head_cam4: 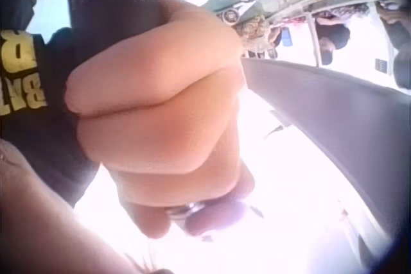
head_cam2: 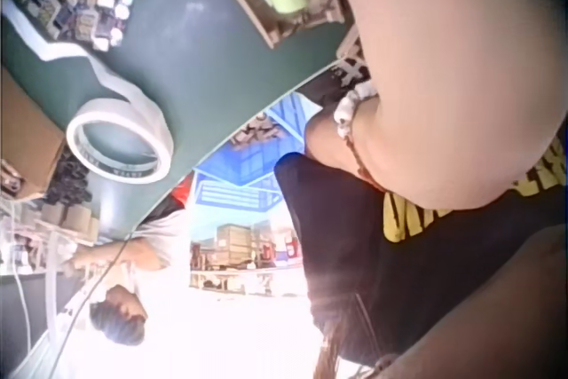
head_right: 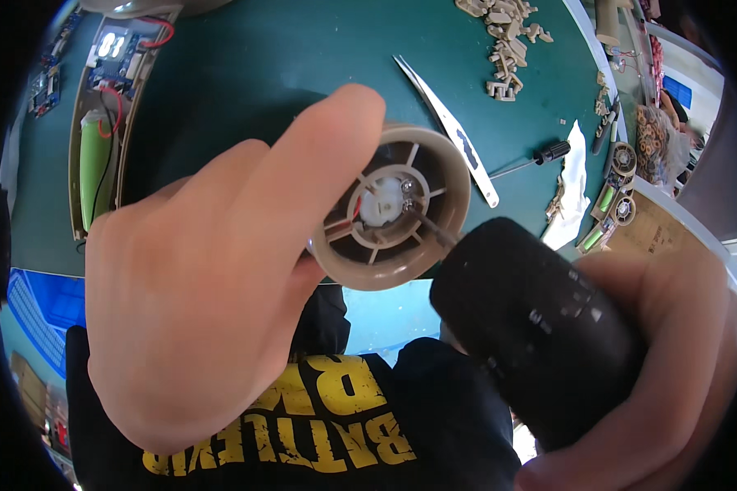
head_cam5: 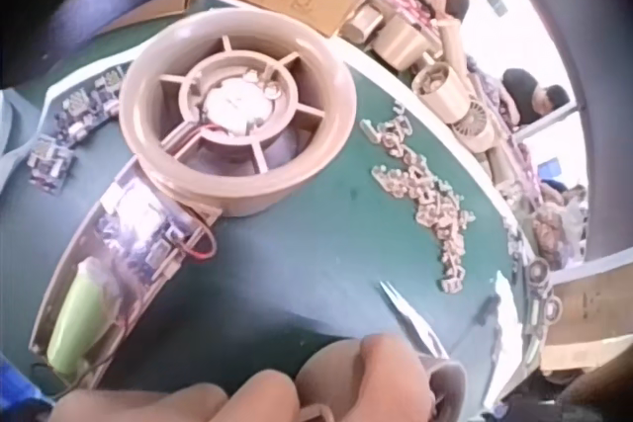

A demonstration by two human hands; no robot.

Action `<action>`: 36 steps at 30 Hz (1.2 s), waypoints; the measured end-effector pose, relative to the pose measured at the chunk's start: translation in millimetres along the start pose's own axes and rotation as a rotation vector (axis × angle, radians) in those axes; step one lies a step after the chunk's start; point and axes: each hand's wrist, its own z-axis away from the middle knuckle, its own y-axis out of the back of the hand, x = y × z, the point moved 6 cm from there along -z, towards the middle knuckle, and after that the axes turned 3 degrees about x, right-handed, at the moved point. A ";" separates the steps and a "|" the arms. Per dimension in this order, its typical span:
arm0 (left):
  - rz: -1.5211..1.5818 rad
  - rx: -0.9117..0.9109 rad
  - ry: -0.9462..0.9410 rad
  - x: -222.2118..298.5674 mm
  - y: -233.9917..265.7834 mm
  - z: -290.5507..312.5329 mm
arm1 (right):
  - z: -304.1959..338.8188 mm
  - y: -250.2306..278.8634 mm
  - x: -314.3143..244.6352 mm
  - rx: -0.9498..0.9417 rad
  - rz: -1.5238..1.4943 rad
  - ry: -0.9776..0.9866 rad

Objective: Assembling the components of small portable hand-held fans on an industrial production line.

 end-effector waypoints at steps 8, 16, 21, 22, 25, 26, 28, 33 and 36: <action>0.024 -0.001 0.022 -3.0 -2.5 -3.1 | -11.3 -4.9 2.0 0.174 0.312 -0.193; 0.031 -0.003 0.036 -4.8 -3.8 -0.7 | -3.7 -6.6 8.3 0.306 0.256 -0.225; 0.027 -0.006 0.040 -4.4 -4.5 0.4 | 7.2 -4.5 13.2 0.389 0.039 -0.171; 0.026 -0.006 0.041 -4.1 -5.2 0.8 | 9.9 -4.1 13.9 0.405 -0.005 -0.160; 0.025 -0.009 0.042 -4.1 -6.3 0.9 | 17.0 -2.2 17.2 0.454 -0.135 -0.126; 0.024 -0.011 0.044 -4.4 -6.6 1.0 | 19.6 -1.5 18.6 0.471 -0.179 -0.114; 0.024 -0.015 0.046 -5.5 -7.3 1.1 | 25.8 5.7 17.8 0.469 -0.177 -0.112; 0.026 -0.021 0.059 -6.3 -7.1 1.3 | 25.8 9.1 16.1 0.456 -0.174 -0.112; 0.022 -0.022 0.070 -7.4 -4.7 4.7 | 26.5 9.2 17.4 0.446 -0.179 -0.112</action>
